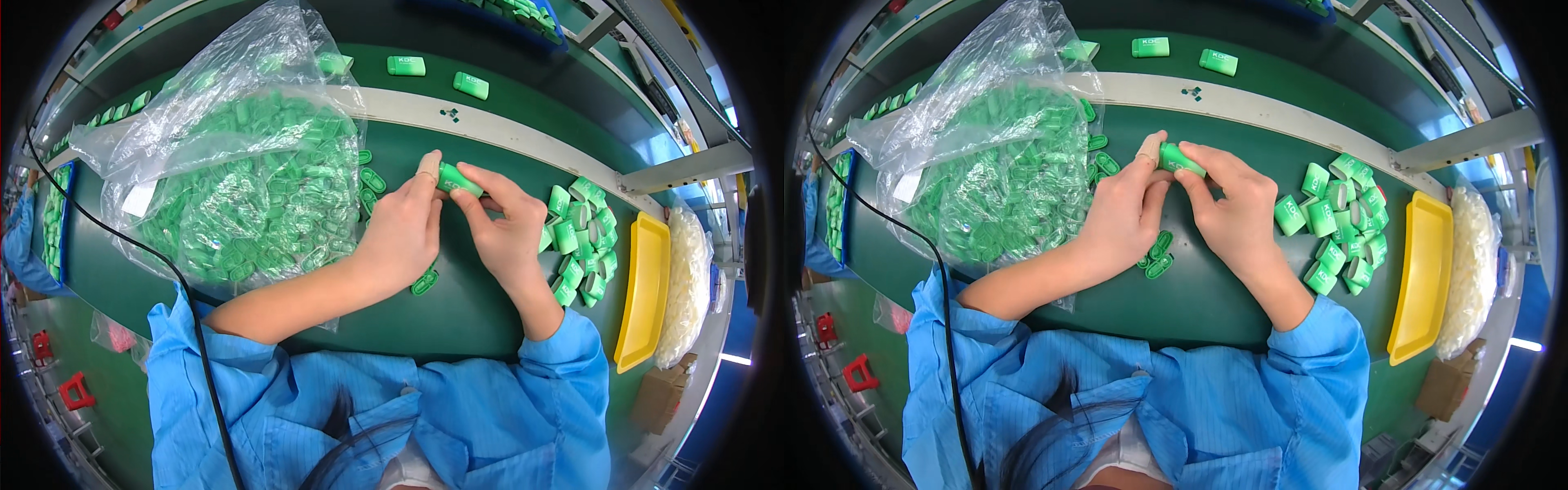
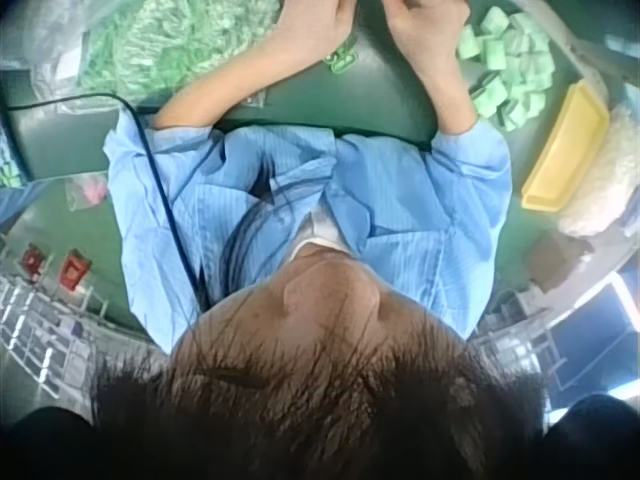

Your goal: The person repeatedly picks up small green plastic components from a pile on a green workbench and inserts them into larger green rectangular plastic blocks. The person handles the items one at a time, snapping the small pieces into the blocks and placing the assembled units on the table.

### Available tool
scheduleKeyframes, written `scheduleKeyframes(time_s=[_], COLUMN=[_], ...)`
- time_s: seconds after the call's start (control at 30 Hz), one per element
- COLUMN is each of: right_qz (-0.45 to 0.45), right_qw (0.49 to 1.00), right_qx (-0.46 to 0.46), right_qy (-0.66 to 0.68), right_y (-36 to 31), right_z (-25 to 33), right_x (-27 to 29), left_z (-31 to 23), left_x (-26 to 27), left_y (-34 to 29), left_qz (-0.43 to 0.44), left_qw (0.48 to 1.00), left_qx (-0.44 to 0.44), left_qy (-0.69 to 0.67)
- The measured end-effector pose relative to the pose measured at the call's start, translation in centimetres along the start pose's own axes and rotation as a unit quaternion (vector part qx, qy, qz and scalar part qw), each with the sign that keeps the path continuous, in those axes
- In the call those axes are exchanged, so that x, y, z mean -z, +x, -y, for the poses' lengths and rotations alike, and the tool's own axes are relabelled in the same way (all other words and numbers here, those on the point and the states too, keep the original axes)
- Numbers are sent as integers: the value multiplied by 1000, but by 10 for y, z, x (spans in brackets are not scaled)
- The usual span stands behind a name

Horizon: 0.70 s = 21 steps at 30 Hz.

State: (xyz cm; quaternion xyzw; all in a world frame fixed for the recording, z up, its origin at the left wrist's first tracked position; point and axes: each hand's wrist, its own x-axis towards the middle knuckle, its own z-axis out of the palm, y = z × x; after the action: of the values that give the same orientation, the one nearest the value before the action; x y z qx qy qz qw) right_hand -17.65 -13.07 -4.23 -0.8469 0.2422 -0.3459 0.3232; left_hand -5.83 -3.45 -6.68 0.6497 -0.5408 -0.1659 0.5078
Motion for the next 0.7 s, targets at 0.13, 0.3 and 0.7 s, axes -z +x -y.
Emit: scheduleKeyframes(time_s=[0.13,0.3,0.7], right_qz=[-24,3,-8], right_qw=[994,980,985], right_qx=[-84,-158,-72], right_qy=[58,124,-155], right_y=[4,65,84], right_z=[-2,-43,-86], right_x=[-2,16,96], left_z=[-1,-9,9], left_x=[7,23,36], left_y=[8,26,-24], left_qz=[63,58,293], left_qw=[995,997,876], left_qx=[33,9,-234], left_qy=[-71,-48,303])
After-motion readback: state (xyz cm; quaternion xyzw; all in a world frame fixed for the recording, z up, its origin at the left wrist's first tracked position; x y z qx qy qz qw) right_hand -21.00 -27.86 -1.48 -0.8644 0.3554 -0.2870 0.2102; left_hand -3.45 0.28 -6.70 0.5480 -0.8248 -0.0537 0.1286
